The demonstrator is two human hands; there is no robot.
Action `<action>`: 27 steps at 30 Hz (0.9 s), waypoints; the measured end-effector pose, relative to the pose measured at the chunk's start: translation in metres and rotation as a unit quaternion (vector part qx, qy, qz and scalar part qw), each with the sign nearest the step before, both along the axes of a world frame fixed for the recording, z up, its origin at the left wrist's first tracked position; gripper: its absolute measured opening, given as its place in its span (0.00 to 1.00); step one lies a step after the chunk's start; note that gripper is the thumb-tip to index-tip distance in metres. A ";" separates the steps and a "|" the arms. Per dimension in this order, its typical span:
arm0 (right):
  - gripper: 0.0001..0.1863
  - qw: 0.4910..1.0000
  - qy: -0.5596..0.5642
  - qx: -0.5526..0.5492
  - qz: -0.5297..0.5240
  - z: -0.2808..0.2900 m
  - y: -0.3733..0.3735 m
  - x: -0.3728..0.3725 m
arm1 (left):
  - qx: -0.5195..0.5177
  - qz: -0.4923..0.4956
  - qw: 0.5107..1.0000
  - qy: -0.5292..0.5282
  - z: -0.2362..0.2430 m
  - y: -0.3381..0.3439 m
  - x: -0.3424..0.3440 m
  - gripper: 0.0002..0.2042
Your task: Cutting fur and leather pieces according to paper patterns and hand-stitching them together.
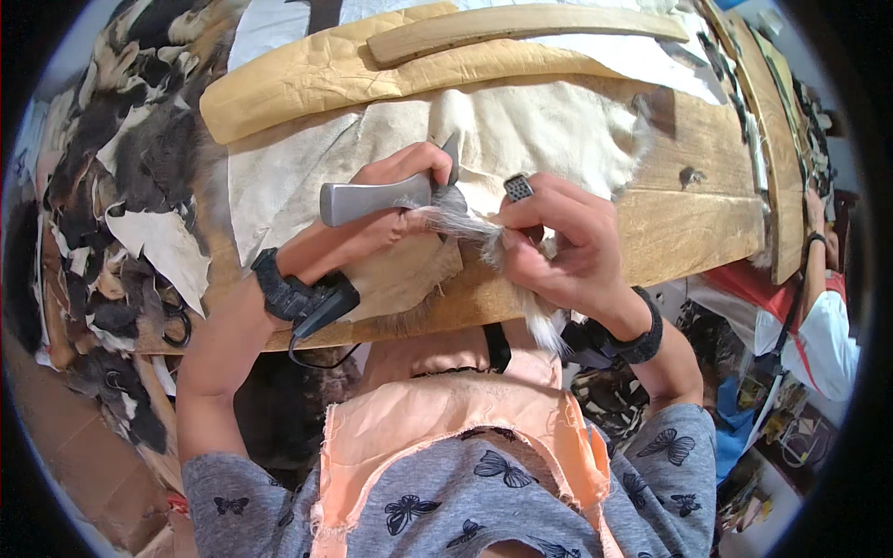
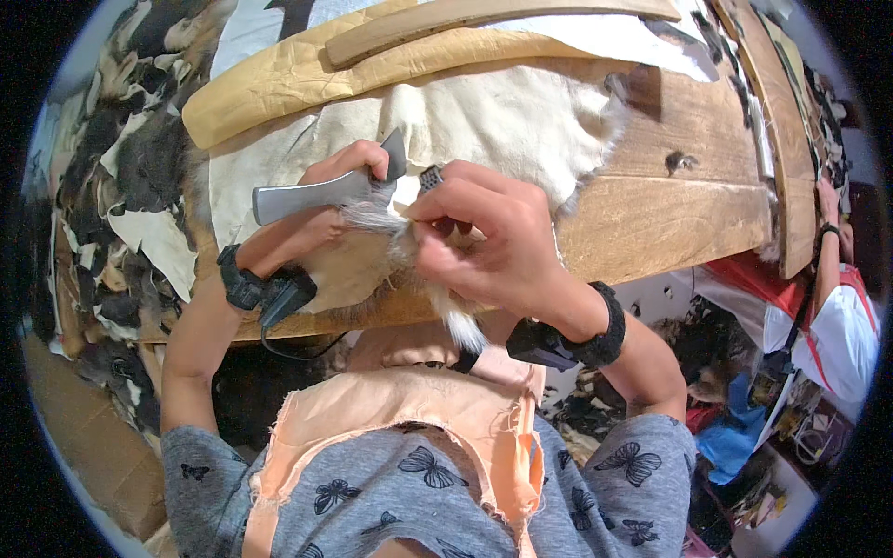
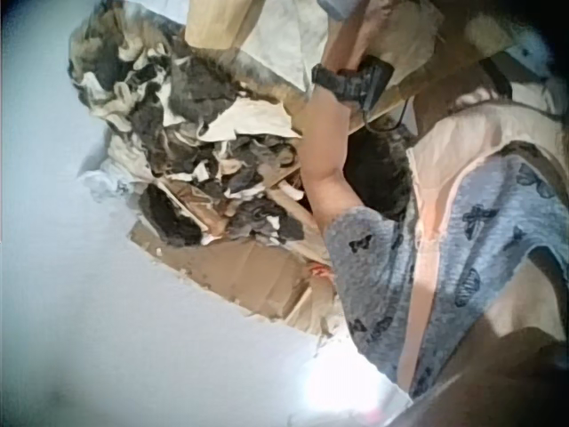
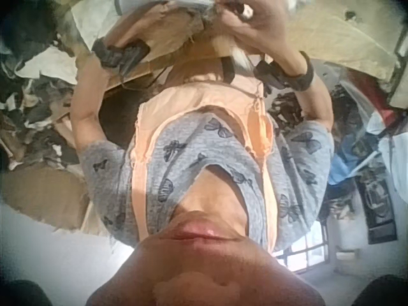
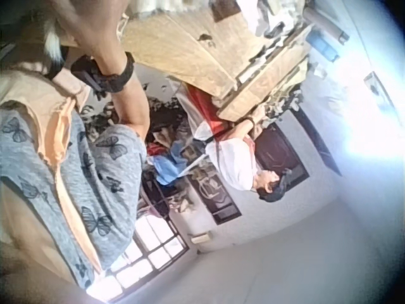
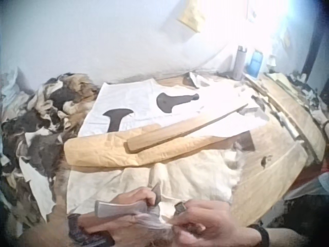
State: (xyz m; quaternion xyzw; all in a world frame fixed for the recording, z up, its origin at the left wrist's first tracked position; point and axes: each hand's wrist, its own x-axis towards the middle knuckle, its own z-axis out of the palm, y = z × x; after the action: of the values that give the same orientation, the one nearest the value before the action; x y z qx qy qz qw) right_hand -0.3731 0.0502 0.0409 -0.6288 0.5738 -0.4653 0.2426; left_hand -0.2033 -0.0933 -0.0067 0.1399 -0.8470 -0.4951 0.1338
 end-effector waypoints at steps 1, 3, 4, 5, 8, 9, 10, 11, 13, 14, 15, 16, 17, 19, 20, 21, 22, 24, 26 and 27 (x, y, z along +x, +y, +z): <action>0.07 1.000 0.006 0.000 0.004 0.003 0.001 -0.001 | 0.010 0.007 1.000 -0.015 0.002 0.000 -0.001 0.18; 0.07 1.000 0.008 -0.007 -0.018 0.008 0.004 0.000 | 0.020 0.017 0.999 -0.024 0.004 -0.001 0.000 0.18; 0.07 1.000 0.013 -0.008 -0.014 0.010 0.005 0.000 | 0.050 0.016 0.998 -0.025 0.004 -0.002 0.000 0.19; 0.07 0.999 0.027 -0.007 -0.019 0.012 0.006 0.000 | 0.080 0.015 0.996 -0.026 0.005 -0.003 0.001 0.19; 0.07 0.999 0.029 -0.016 -0.029 0.010 0.011 -0.004 | 0.101 -0.001 0.992 -0.082 0.011 -0.007 0.004 0.18; 0.06 0.999 0.016 -0.025 -0.040 0.012 0.015 -0.007 | 0.101 0.000 0.992 -0.077 0.012 -0.006 0.003 0.18; 0.06 0.999 0.020 -0.025 -0.038 0.017 0.020 -0.012 | 0.139 0.010 0.988 -0.071 0.012 -0.004 0.001 0.19; 0.06 0.997 -0.046 -0.001 -0.061 0.022 0.025 -0.018 | 0.177 0.019 0.982 -0.066 0.013 -0.003 -0.001 0.19; 0.07 0.974 -0.182 0.058 -0.122 0.021 0.027 -0.033 | 0.184 0.023 0.981 -0.063 0.013 -0.002 0.002 0.17; 0.09 0.951 -0.243 0.093 -0.164 0.018 0.023 -0.045 | 0.193 0.020 0.979 -0.057 0.015 -0.002 0.002 0.16; 0.09 0.951 -0.239 0.089 -0.173 0.011 0.022 -0.061 | 0.192 0.010 0.980 -0.054 0.015 -0.001 -0.001 0.16; 0.11 0.956 -0.173 0.071 -0.228 0.000 0.020 -0.078 | 0.230 0.028 0.971 -0.062 0.017 0.001 0.000 0.15; 0.13 0.952 -0.105 0.053 -0.282 -0.004 0.023 -0.089 | 0.267 0.045 0.960 -0.070 0.019 0.005 0.002 0.14; 0.14 0.962 -0.033 0.051 -0.267 -0.001 0.025 -0.089 | 0.187 0.043 0.980 -0.046 0.027 0.012 0.008 0.16; 0.15 0.966 0.038 0.053 -0.249 0.002 0.026 -0.087 | 0.107 0.043 0.993 -0.022 0.033 0.018 0.009 0.18; 0.17 0.983 0.075 0.015 -0.166 0.001 0.023 -0.078 | 0.117 0.029 0.992 -0.045 0.045 0.025 0.007 0.19; 0.21 0.991 0.096 0.031 -0.082 0.002 0.017 -0.062 | 0.076 0.023 0.993 -0.090 0.049 0.029 0.006 0.16; 0.27 0.986 0.164 0.000 0.014 0.022 0.006 -0.018 | 0.091 0.009 0.989 -0.117 0.056 0.043 -0.003 0.12; 0.26 0.994 0.059 -0.028 0.086 0.017 -0.001 0.010 | -0.013 -0.025 1.000 -0.011 0.040 0.054 -0.013 0.12; 0.22 0.992 0.071 -0.044 0.090 0.011 -0.004 0.009 | -0.116 -0.057 0.987 0.092 0.036 0.057 -0.016 0.12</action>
State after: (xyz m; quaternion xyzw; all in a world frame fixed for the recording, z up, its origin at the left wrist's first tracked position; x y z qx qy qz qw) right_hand -0.3640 0.0460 0.0520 -0.7195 0.5095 -0.4205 0.2145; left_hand -0.2189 -0.0364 0.0291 0.0292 -0.8893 -0.4111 0.1983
